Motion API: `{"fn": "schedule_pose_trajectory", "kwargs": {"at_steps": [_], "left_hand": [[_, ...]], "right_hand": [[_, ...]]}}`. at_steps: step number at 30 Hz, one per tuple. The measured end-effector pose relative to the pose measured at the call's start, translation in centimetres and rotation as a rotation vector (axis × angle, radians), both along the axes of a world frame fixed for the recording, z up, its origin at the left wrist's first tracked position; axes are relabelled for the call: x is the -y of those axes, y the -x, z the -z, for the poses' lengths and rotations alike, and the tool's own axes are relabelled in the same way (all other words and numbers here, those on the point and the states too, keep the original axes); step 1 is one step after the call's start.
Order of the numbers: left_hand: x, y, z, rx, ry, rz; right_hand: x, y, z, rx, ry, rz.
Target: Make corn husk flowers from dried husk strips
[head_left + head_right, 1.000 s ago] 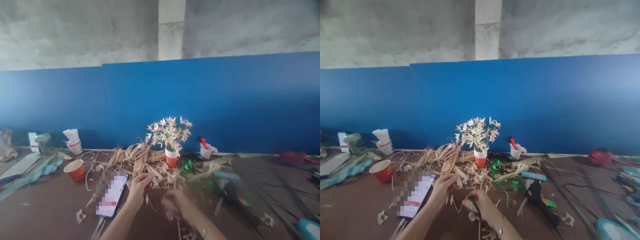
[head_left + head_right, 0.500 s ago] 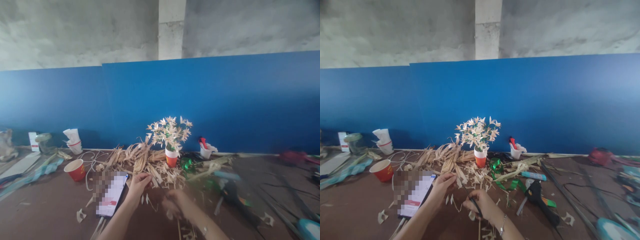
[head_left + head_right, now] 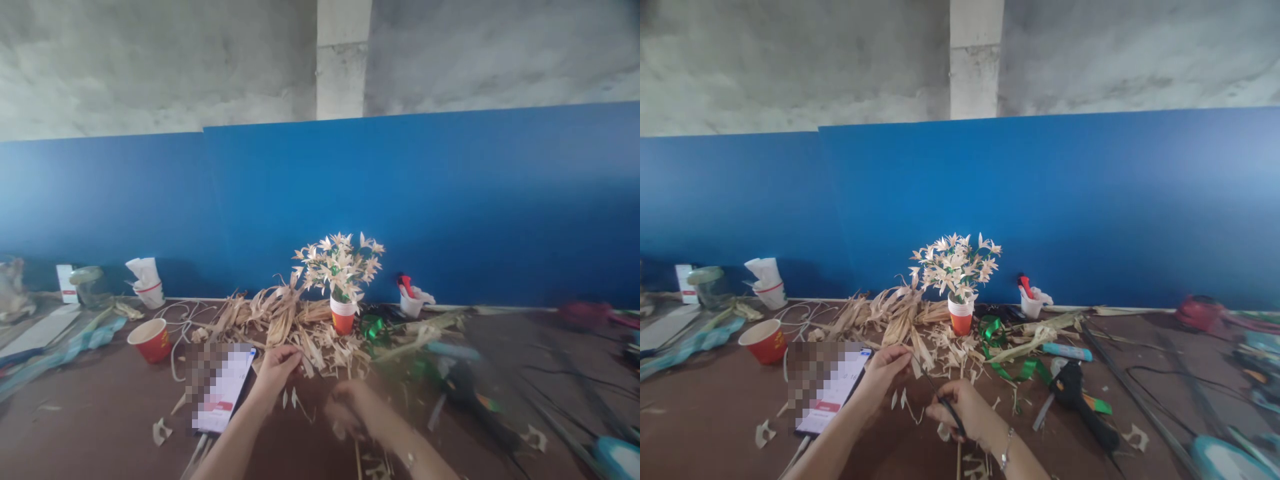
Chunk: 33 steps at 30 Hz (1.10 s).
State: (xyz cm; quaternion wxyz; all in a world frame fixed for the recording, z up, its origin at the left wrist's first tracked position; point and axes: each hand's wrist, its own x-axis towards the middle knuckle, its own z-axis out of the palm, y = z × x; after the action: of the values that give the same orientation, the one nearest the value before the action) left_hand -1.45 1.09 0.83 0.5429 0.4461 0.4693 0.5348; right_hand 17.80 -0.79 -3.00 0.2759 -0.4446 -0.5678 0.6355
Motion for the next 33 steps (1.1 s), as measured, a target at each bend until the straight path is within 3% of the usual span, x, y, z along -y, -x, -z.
{"fn": "schedule_pose_trajectory", "kwargs": {"at_steps": [9,20,24,29,33], "left_hand": [[-0.5,0.5,0.5,-0.051,-0.058,0.066],[-0.6,0.8,0.4,-0.045,-0.005,0.102],[-0.3,0.6,-0.2,-0.099,0.029,0.077],[0.0,0.4,-0.5,0.009,0.004,-0.017],[0.1,0.4,-0.5,0.049,0.009,-0.060]], "right_hand": [[-0.3,-0.2,0.4,0.020,0.061,-0.037],[0.8,0.1,-2.5,0.127,-0.007,-0.024],[0.3,-0.2,-1.5,0.094,0.000,-0.062],[-0.4,-0.6,0.4,0.020,0.068,-0.144],[-0.3,-0.5,0.6,0.000,0.093,-0.132]]}}
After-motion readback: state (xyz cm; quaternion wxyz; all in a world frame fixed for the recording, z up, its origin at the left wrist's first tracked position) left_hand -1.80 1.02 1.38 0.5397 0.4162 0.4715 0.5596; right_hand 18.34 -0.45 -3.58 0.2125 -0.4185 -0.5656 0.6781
